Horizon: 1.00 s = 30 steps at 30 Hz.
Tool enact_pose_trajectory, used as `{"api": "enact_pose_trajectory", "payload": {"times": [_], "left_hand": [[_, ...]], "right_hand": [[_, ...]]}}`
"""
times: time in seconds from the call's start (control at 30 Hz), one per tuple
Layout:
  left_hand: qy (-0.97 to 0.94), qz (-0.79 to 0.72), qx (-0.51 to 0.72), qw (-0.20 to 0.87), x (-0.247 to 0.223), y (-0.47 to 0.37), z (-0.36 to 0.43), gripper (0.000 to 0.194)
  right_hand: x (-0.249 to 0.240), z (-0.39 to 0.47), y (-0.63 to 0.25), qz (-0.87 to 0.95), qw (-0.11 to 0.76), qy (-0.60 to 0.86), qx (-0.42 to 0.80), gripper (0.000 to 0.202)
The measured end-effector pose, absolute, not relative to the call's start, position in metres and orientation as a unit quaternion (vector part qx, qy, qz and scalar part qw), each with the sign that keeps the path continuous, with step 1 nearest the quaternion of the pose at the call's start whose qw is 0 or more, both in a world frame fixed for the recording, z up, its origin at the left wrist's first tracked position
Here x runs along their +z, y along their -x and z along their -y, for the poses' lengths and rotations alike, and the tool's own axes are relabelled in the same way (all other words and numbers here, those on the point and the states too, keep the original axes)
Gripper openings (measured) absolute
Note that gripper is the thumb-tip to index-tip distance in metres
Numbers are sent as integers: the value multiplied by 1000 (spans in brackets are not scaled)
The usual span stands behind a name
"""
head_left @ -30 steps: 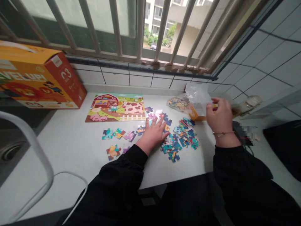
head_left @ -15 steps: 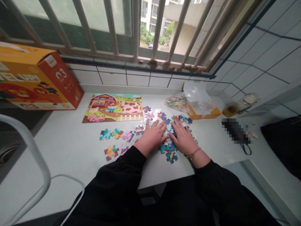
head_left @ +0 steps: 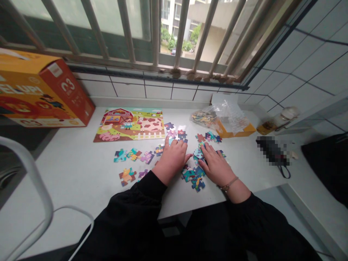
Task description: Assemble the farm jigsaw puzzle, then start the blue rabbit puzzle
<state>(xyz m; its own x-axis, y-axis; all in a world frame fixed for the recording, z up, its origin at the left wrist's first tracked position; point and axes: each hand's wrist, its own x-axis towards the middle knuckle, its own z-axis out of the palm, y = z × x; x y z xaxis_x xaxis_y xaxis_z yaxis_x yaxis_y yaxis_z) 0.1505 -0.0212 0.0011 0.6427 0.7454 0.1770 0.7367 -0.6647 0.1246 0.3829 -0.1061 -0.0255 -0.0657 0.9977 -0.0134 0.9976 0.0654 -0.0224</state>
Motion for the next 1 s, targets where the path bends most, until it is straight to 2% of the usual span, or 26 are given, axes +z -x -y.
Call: {"api": "enact_pose_trajectory", "payload": {"times": [0.4,0.67,0.87,1.0], "left_hand": [[-902,-413,106,64,-17,-152,15,59],[-932,-317,136,110,-8,-157,21,44],[-942,-257,129,175,-10,-157,24,47],[-944,-268,112,155,-12,-158,24,43]], "right_hand": [[-17,79,-383,729,-3,683,49,76],[-18,39,-376,745,-15,663,71,79],[-19,86,-388,757,16,653,-8,87],[-29,128,-401,747,5,665,-3,82]]}}
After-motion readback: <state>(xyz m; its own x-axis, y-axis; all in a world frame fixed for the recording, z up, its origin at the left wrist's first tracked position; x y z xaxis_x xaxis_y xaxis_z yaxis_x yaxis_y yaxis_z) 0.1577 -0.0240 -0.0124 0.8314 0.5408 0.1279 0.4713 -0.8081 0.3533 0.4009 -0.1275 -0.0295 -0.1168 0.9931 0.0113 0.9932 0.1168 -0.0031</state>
